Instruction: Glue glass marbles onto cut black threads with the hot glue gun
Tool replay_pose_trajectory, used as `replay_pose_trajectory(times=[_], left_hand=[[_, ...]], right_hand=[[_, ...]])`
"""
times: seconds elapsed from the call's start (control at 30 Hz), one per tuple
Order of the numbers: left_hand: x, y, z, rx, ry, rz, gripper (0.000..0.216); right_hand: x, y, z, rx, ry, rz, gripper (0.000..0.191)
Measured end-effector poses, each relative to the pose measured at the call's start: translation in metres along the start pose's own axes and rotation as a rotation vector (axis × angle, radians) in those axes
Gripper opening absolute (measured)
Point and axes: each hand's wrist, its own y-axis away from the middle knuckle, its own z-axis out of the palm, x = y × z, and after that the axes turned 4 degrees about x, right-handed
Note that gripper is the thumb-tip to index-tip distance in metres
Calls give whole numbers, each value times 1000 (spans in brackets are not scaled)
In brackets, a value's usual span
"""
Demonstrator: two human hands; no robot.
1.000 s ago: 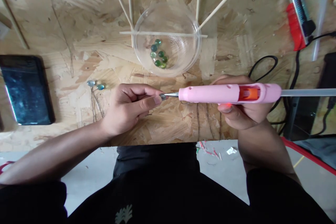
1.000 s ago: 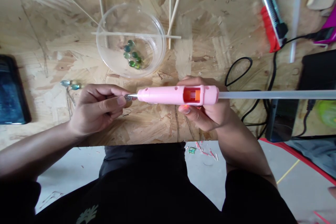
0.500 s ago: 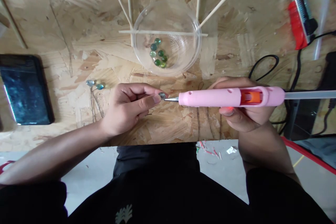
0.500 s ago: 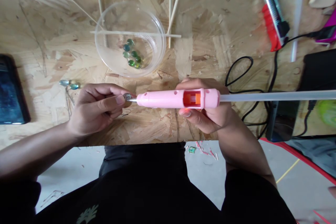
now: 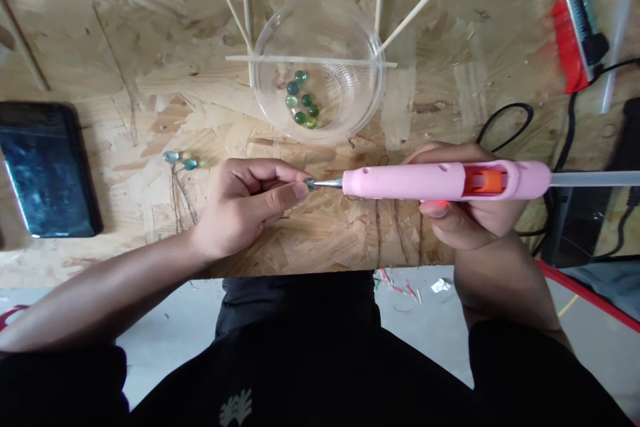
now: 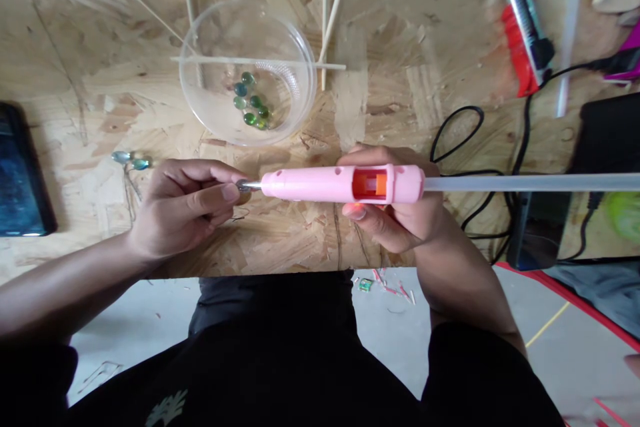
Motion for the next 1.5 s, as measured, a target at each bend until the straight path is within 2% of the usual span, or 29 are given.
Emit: replay_pose_trajectory(times=[0.07, 0.2, 0.37, 0.47, 0.67, 0.77, 0.83, 0.97, 1.03, 1.27, 1.43, 1.5], left_hand=[[1, 0, 0, -7, 12, -12, 12], [0, -1, 0, -17, 20, -8, 12], [0, 0, -1, -24, 6, 0, 10], [-1, 0, -1, -11, -4, 5, 11], [-2, 0, -1, -12, -41, 31, 11], [-2, 0, -1, -9, -32, 28, 11], [-1, 0, 0, -12, -22, 18, 13], [1, 0, 0, -12, 11, -13, 13], [1, 0, 0, -8, 20, -15, 13], [-1, 0, -1, -4, -34, 16, 15], [1, 0, 0, -10, -70, 37, 13], [1, 0, 0, -17, -63, 30, 13]], right_hand=[[-1, -4, 1, -13, -14, -33, 29], [-4, -6, -2, -51, -43, -3, 31], [-6, 1, -5, -10, -14, 157, 23], [-6, 6, -5, 7, 36, 210, 26], [-1, 1, -1, 30, -8, 63, 20], [-3, -5, -1, -11, -31, -12, 26], [-6, -7, -1, -34, -16, -3, 30], [-11, -2, -1, -29, 5, 143, 22], [-11, 0, -1, 6, 19, 168, 20], [-4, 2, -3, 36, 11, 143, 32], [1, 1, -3, 21, -1, 73, 24], [0, 0, -3, -10, -27, 34, 29]])
